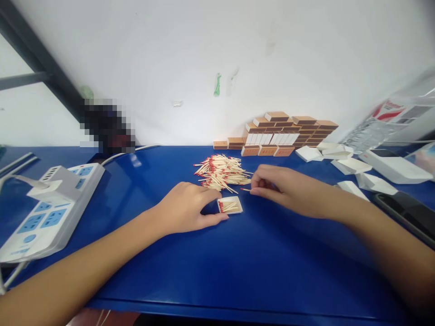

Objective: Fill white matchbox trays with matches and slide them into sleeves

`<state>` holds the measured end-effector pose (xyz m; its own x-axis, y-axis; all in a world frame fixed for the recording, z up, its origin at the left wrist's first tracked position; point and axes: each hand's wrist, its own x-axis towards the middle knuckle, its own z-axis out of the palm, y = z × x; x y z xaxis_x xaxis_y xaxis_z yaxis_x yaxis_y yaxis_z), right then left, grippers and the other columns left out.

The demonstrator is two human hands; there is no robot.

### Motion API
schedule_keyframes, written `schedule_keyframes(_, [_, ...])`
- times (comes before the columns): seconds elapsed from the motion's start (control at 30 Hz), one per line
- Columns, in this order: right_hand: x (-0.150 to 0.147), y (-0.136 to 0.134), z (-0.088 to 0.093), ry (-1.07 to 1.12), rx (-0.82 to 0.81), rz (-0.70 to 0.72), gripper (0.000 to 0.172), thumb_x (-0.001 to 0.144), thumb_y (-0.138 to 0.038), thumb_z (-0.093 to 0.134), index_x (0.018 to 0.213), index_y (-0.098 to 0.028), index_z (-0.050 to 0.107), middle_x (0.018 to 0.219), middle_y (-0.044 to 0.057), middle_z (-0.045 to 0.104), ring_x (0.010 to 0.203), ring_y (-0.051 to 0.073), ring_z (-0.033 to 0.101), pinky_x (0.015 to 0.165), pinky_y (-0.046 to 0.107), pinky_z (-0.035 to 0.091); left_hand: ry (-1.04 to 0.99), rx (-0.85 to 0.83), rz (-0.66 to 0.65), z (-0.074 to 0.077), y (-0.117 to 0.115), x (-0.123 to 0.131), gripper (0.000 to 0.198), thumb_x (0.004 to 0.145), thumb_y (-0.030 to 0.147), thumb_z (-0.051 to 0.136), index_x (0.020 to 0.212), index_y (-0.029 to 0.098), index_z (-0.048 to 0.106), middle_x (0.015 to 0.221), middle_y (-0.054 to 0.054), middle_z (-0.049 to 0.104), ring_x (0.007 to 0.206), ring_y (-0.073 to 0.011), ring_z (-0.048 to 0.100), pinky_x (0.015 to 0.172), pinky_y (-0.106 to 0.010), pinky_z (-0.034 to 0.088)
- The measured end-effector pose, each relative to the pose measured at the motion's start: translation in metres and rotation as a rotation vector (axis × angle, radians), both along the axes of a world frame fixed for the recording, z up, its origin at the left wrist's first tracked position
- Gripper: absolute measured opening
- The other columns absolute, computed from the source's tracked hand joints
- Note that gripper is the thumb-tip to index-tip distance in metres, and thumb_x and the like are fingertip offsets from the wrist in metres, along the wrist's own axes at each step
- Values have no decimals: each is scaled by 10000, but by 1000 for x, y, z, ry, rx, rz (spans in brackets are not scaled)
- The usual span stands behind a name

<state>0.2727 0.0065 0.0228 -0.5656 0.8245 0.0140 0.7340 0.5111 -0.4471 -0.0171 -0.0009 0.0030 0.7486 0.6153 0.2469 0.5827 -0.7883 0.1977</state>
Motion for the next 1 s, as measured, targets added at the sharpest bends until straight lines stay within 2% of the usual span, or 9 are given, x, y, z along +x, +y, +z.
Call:
schedule_keyframes(0.13, [-34,-23,0,24,70,34,176,1029,-334,525,920,-217,597,972,41,654,784,169,592,669,299,413,-1,-18,7,1,-1,1,342,930,518,658,979,187,725,686,26,670,563,-119,600,543,-245,365])
schedule_keyframes(0.23, [-43,-28,-3,-2,113,45,113,1011,-265,554,925,-208,601,986,39,651,768,162,586,655,296,403,-8,-13,-5,3,0,2,331,935,508,655,998,190,722,686,31,670,555,-113,594,541,-242,364])
schedule_keyframes(0.37, [-28,-16,-4,51,217,-11,128,1006,-278,565,913,-211,622,870,20,626,755,161,578,656,290,402,-6,-25,-4,2,-1,3,334,930,510,666,999,190,726,687,28,672,561,-115,603,542,-239,366])
schedule_keyframes(0.5, [-4,6,-10,11,338,-118,96,981,-273,577,969,-208,647,887,31,626,780,176,585,688,308,417,-28,-55,-52,-2,-7,6,350,928,525,668,1007,188,727,680,29,674,561,-115,609,542,-243,372])
schedule_keyframes(0.6, [7,19,-19,-4,276,-122,129,964,-321,611,1024,-216,659,897,33,620,790,183,586,699,312,434,-31,-29,-111,-2,-8,6,352,952,520,642,1034,187,722,706,28,690,604,-122,637,567,-254,388])
schedule_keyframes(0.73, [8,26,-27,-1,145,-100,160,984,-371,580,977,-230,655,903,34,612,766,176,573,683,308,434,-32,33,-71,1,-3,2,343,954,507,647,1032,182,722,680,34,673,583,-115,625,562,-251,379])
schedule_keyframes(1.0, [7,25,-22,-6,47,-83,194,989,-408,563,944,-230,630,919,42,615,789,183,571,713,316,434,2,21,-63,0,-1,2,361,955,528,632,1018,185,724,687,31,672,600,-122,634,565,-263,383])
